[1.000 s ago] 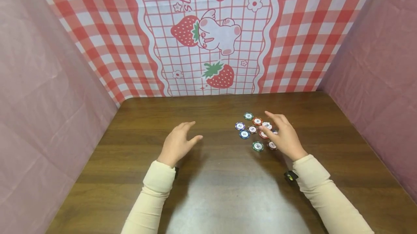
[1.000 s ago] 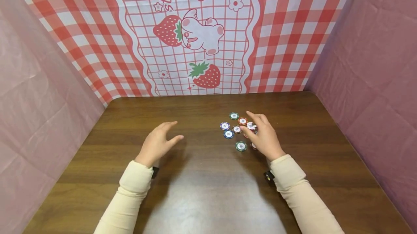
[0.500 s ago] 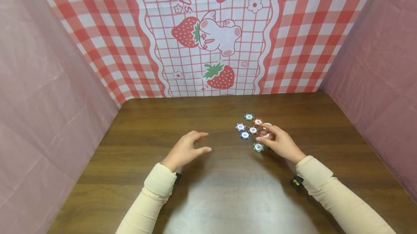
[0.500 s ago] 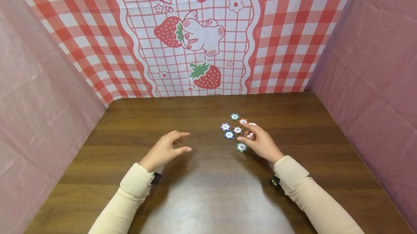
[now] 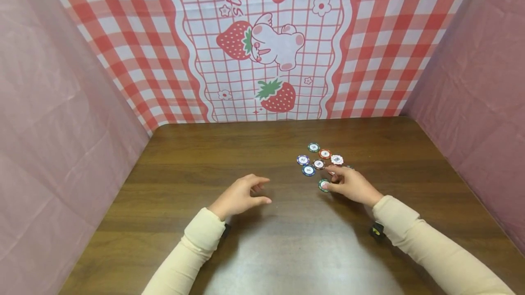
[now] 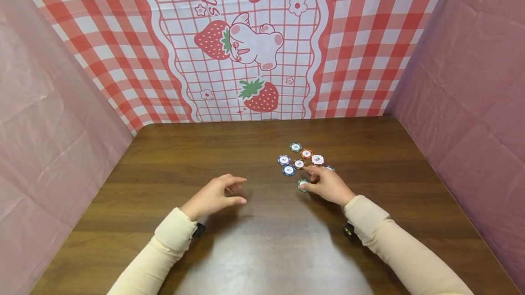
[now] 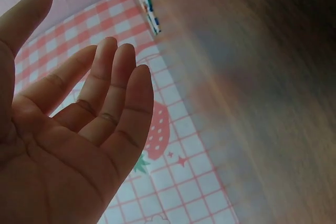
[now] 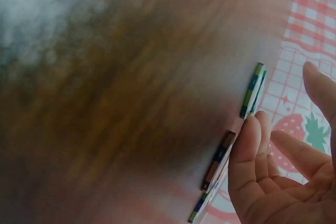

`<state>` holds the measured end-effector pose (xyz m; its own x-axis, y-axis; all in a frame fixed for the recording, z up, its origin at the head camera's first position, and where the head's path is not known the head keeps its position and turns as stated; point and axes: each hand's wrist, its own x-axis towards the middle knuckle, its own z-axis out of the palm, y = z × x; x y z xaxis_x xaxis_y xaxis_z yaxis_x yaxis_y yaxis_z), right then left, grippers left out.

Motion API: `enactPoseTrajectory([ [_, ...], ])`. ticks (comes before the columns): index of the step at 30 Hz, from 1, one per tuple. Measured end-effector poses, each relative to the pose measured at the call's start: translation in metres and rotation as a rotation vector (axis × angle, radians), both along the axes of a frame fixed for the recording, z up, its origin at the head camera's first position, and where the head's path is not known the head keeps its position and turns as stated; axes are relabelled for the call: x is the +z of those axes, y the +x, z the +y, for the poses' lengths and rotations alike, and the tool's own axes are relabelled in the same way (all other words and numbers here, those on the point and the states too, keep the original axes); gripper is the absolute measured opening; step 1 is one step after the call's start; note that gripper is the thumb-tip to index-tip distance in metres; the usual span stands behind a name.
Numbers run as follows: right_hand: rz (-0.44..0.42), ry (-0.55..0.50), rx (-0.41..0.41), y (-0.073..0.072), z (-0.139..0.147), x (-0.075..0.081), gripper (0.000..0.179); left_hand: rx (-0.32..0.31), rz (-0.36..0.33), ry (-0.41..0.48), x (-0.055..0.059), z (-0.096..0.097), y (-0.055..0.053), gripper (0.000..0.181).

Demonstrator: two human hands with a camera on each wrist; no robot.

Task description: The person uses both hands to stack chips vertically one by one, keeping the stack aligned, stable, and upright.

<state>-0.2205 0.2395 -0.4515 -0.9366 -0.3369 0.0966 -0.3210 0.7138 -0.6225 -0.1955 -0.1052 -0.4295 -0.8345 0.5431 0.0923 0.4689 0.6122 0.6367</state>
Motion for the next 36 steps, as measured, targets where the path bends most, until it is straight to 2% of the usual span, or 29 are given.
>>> enactPoseTrajectory([
  [8, 0.063, 0.088, 0.056, -0.002, -0.003, -0.002, 0.056, -0.036, 0.001, -0.072, -0.004, 0.002, 0.0, 0.06],
  [14, 0.048, 0.162, 0.067, -0.003, -0.004, 0.0, 0.046, -0.042, -0.016, -0.111, -0.006, 0.004, 0.0, 0.061],
  [19, 0.017, 0.17, 0.039, -0.004, -0.006, 0.001, 0.039, -0.048, -0.029, -0.125, -0.007, 0.005, 0.0, 0.063],
  [24, 0.023, 0.178, 0.021, -0.005, -0.007, 0.0, 0.034, -0.054, -0.051, -0.141, -0.008, 0.007, 0.0, 0.064],
  [31, 0.075, 0.202, 0.078, -0.008, -0.008, -0.001, 0.021, -0.074, -0.062, -0.162, -0.011, 0.009, -0.001, 0.063],
  [36, 0.108, 0.211, 0.102, -0.01, -0.008, 0.001, 0.019, -0.083, -0.052, -0.165, -0.011, 0.01, -0.003, 0.063],
])
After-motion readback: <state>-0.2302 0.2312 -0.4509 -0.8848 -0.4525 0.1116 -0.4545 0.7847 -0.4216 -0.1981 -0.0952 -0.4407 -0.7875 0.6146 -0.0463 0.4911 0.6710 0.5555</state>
